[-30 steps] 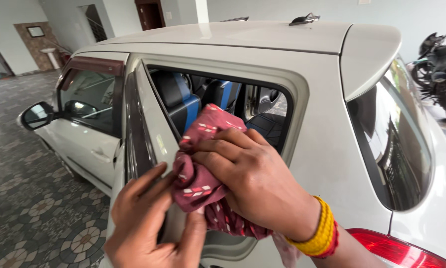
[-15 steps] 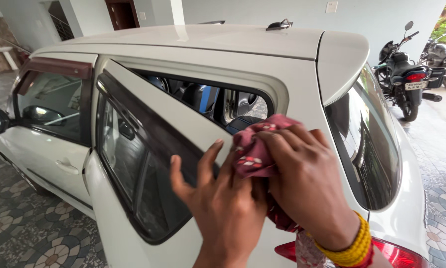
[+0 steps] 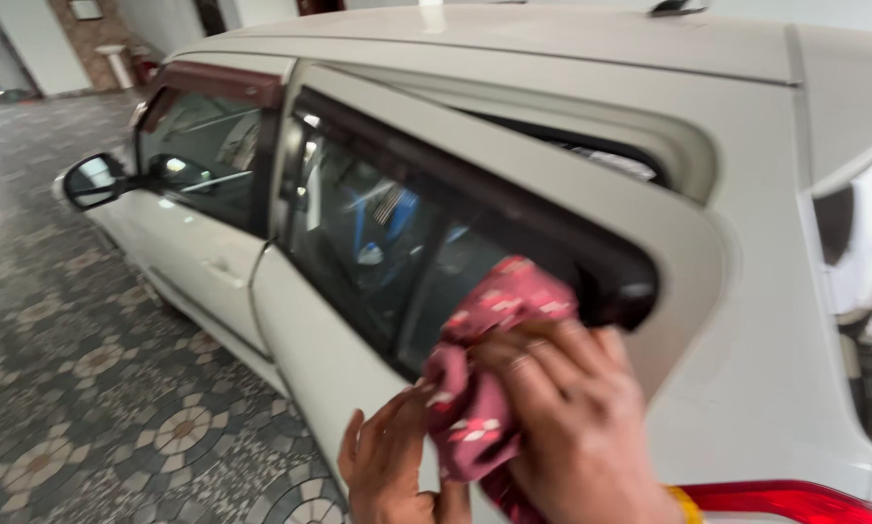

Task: The person uses a patterned cloth to wipe the interior window frame and door panel of a white car. They clean the rubber seal, the window glass, and the door handle area, moving between the rear and front passenger doors.

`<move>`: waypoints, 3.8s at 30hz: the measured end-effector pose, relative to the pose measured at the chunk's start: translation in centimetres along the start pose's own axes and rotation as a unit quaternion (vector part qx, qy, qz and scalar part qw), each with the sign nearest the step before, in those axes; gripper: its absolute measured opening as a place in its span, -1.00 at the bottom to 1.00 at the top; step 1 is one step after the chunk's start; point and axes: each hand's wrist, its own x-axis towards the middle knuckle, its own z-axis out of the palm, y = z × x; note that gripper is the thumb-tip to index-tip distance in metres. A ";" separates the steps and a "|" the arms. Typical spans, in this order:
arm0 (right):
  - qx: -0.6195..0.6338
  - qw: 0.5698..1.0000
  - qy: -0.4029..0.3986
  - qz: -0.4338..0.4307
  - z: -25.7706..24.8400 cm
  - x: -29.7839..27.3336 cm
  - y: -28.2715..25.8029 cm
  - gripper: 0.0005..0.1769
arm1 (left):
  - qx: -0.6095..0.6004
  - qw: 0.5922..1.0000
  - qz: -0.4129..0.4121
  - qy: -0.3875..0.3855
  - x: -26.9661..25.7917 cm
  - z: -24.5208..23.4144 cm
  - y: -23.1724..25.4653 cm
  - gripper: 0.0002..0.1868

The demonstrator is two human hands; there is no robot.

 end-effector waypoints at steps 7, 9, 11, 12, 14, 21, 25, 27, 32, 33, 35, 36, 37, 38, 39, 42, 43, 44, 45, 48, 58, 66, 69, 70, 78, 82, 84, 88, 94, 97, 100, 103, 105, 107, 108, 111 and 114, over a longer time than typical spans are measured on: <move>0.268 0.950 -0.046 0.153 13.0 -2.8 -4.7 -0.53 | -0.411 0.854 -0.317 0.021 -4.6 -1.6 -8.2 -0.30; 0.347 0.891 -0.088 0.278 16.1 -4.3 -6.6 -0.60 | -0.448 0.808 -0.381 0.044 -5.8 -2.0 -10.6 -0.28; 0.446 0.801 -0.118 0.381 19.0 -5.6 -8.2 -0.59 | -0.478 0.761 -0.433 0.067 -7.1 -2.9 -13.3 -0.28; 0.491 0.746 -0.132 0.430 20.1 -6.2 -9.2 -0.58 | -0.486 0.742 -0.455 0.074 -7.6 -3.6 -14.6 -0.28; 0.328 0.882 -0.003 0.337 22.1 -8.2 -14.7 -0.63 | -0.497 0.714 -0.487 0.083 -8.3 -5.0 -16.9 -0.28; 0.556 0.734 0.003 0.388 27.6 -8.6 -16.5 -0.40 | -0.524 0.686 -0.505 0.037 -6.7 -7.8 -22.2 -0.28; 0.547 0.707 -0.168 0.415 30.0 -5.0 -13.8 -0.32 | -0.479 0.755 -0.447 0.013 -4.5 -7.2 -23.8 -0.28; 0.421 0.864 -0.143 0.235 31.8 -3.5 -12.5 -0.32 | -0.375 0.840 -0.393 0.005 -2.7 -6.8 -25.0 -0.28; 0.261 0.951 -0.081 0.145 37.4 0.1 -9.7 -0.14 | 0.315 0.932 -0.130 -0.128 2.7 -8.1 -29.5 -0.26; 0.228 0.961 -0.083 0.129 38.6 1.0 -9.0 -0.11 | 0.325 0.929 -0.120 -0.133 3.6 -8.4 -30.3 -0.24; 0.202 0.969 -0.078 0.120 41.3 3.4 -7.8 -0.12 | 0.346 0.923 -0.093 -0.139 6.2 -9.0 -32.2 -0.22; 0.189 0.972 -0.082 0.117 42.1 4.0 -7.4 -0.13 | 0.353 0.920 -0.099 -0.142 7.0 -9.0 -32.9 -0.22; 0.184 0.973 -0.088 0.112 43.0 4.6 -6.9 -0.14 | 0.359 0.916 -0.105 -0.144 8.0 -8.9 -33.6 -0.22; 0.178 0.975 -0.087 0.104 44.3 5.7 -6.3 -0.15 | 0.366 0.913 -0.106 -0.142 9.4 -8.7 -34.7 -0.22; 0.172 0.976 -0.087 0.097 45.5 6.8 -5.8 -0.16 | 0.379 0.907 -0.105 -0.148 10.6 -8.6 -35.6 -0.22; 0.157 0.980 -0.084 0.091 48.5 8.9 -4.5 -0.21 | 0.398 0.896 -0.113 -0.163 13.0 -8.6 -37.8 -0.21; 0.156 0.980 -0.084 0.086 49.2 9.4 -4.1 -0.22 | 0.394 0.896 -0.119 -0.166 13.7 -8.5 -38.5 -0.18; 0.154 0.981 -0.083 0.081 49.9 9.8 -3.7 -0.23 | 0.390 0.897 -0.124 -0.168 14.3 -8.5 -39.2 -0.15; 0.152 0.982 -0.082 0.077 50.5 10.2 -3.3 -0.24 | 0.392 0.897 -0.118 -0.167 14.8 -8.4 -39.7 -0.14; 0.133 0.987 -0.060 0.060 52.1 11.1 -2.4 -0.29 | 0.401 0.893 -0.110 -0.170 15.8 -7.9 -41.3 -0.13; 0.104 0.988 -0.091 0.070 54.7 13.3 -0.3 -0.29 | 0.366 0.902 -0.116 -0.198 18.2 -5.7 -45.5 -0.13; 0.065 0.993 -0.077 0.054 57.6 16.1 0.4 -0.41 | 0.321 0.916 -0.074 -0.229 21.2 -4.3 -51.6 -0.03; 0.041 0.993 -0.091 0.069 59.1 16.7 0.2 -0.43 | 0.295 0.920 -0.059 -0.250 21.7 -4.2 -54.8 0.01; 0.024 0.993 -0.090 0.070 59.7 17.0 0.4 -0.42 | 0.287 0.922 -0.057 -0.253 22.1 -4.0 -55.8 0.03; -0.047 0.988 -0.102 0.106 63.7 16.8 -0.8 -0.41 | 0.234 0.929 -0.031 -0.284 22.6 -2.3 -63.2 -0.04; -0.089 0.984 -0.114 0.109 65.4 17.1 -0.7 -0.40 | 0.231 0.931 -0.012 -0.281 22.1 -1.3 -67.2 -0.11; -0.102 0.980 -0.123 0.118 65.9 17.1 -0.5 -0.38 | 0.235 0.922 -0.017 -0.307 21.5 -0.8 -69.4 -0.15; -0.101 0.979 -0.126 0.127 67.1 16.9 -0.5 -0.39 | 0.264 0.867 -0.036 -0.421 20.0 0.5 -72.0 -0.31; -0.111 0.974 -0.150 0.128 68.8 16.0 -1.1 -0.38 | 0.236 0.846 -0.017 -0.478 19.3 2.5 -71.7 -0.28; -0.113 0.974 -0.152 0.125 69.2 15.8 -1.2 -0.41 | 0.229 0.842 -0.034 -0.488 19.5 3.1 -71.8 -0.33; -0.113 0.975 -0.146 0.123 69.3 15.9 -1.0 -0.42 | 0.240 0.818 -0.066 -0.519 19.7 3.9 -71.9 -0.30; -0.109 0.975 -0.145 0.126 69.2 15.9 -1.0 -0.42 | 0.238 0.828 -0.079 -0.501 19.3 4.3 -72.1 -0.22; -0.104 0.976 -0.142 0.126 69.2 16.1 -1.0 -0.43 | 0.247 0.833 -0.073 -0.490 19.3 4.5 -72.6 -0.21; -0.098 0.978 -0.135 0.127 69.1 16.1 -1.0 -0.46 | 0.268 0.820 -0.062 -0.502 19.1 4.8 -73.0 -0.25; -0.097 0.979 -0.132 0.125 69.1 16.1 -1.0 -0.47 | 0.268 0.822 -0.062 -0.498 19.0 5.0 -73.2 -0.25; -0.095 0.979 -0.132 0.121 68.9 16.3 -1.2 -0.46 | 0.267 0.831 -0.064 -0.483 18.8 4.5 -73.5 -0.25; -0.091 0.981 -0.131 0.114 68.7 16.4 -1.5 -0.46 | 0.255 0.843 -0.059 -0.471 19.0 4.5 -73.5 -0.32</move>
